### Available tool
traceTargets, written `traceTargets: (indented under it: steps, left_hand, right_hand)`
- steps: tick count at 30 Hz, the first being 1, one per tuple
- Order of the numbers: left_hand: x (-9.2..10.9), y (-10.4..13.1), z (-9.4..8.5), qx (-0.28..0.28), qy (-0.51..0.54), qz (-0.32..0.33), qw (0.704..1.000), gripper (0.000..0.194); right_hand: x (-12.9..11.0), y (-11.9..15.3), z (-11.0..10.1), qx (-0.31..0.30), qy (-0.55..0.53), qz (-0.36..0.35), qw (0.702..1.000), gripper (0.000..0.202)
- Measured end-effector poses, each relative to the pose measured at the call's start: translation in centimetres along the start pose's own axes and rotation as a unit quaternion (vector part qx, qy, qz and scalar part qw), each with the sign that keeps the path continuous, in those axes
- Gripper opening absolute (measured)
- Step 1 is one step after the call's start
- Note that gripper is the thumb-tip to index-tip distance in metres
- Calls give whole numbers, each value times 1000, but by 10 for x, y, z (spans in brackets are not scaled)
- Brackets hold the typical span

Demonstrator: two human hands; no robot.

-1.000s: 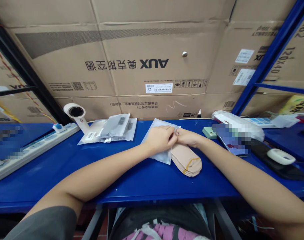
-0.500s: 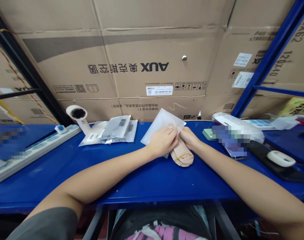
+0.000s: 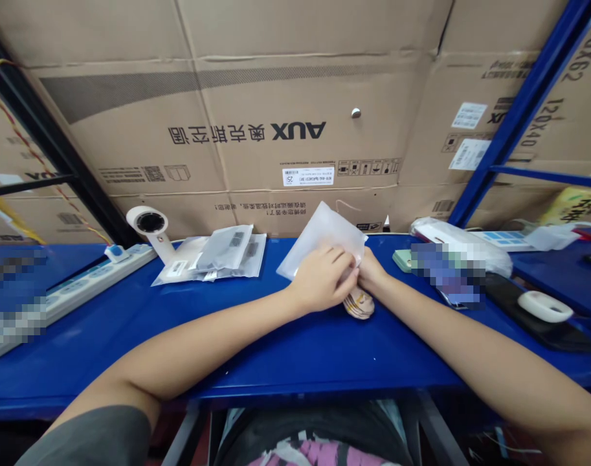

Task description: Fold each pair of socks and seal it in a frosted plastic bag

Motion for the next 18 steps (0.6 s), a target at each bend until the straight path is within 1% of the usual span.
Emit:
traceTargets:
  steps: [1,2,3,4,5,6,7,8,9,10,11,12,13,14,15,16,17,18]
  left_hand:
    - [-7,0,-3,27,20,-22,999,19]
    - [-16,1,-7,66,37,-50,996,16]
    - [-26,3,-9,116,50,-84,988,17]
    - [-37,6,-11,172,63,-124,975,25]
    - [-49,9,-10,229,80,-172,955,39]
    - [-61,13,-7,274,111,-223,929,56]
    - [-73,17,-2,306,160,-281,895,70]
    - [-85,20,7,320,233,-340,853,79]
    - [-94,22,18,309,332,-390,801,79]
    - [-98,22,31,272,443,-422,743,75]
    - [-99,21,42,225,541,-439,681,69]
    - [-96,19,51,176,620,-442,624,63]
    - [-91,18,56,135,673,-438,581,59]
    - [-87,18,59,109,703,-429,557,55]
    - [-82,17,59,94,717,-418,551,52]
    - [-78,17,58,87,720,-404,557,49]
    - [-75,17,57,82,720,-386,570,48]
    - [-72,17,56,78,718,-368,585,48]
  right_hand:
    - [-3,-3,-1,8,-23,15,1000,20]
    - [-8,-5,-2,14,-47,30,998,23]
    - [-12,-8,-2,16,-72,42,996,25]
    - [-17,-11,-2,9,-95,48,994,26]
    - [-23,-13,-3,-1,-112,47,993,27]
    - [-28,-14,-3,-13,-121,39,992,28]
    - [-32,-15,-3,-22,-124,29,992,30]
    - [-35,-14,-3,-27,-122,19,992,33]
    - [-37,-13,-3,-31,-115,10,993,35]
    - [-38,-12,-2,-36,-102,0,994,37]
    - [-38,-11,-1,-44,-82,-11,996,40]
    - [-38,-9,0,-51,-57,-20,997,41]
    - [-36,-7,1,-56,-27,-29,998,42]
    - [-35,-6,2,-58,7,-39,998,42]
    - [-33,-5,2,-56,45,-51,996,40]
    - [-32,-4,3,-56,84,-65,993,38]
    - [-31,-3,5,-68,122,-79,987,35]
    - [-30,-1,8,-94,155,-92,979,32]
Point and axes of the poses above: each hand's wrist, its own y-axis away from the middle knuckle, its own z-axis out of the palm, x = y × z, the point moved 4 cm from there along -y, towards the middle knuckle
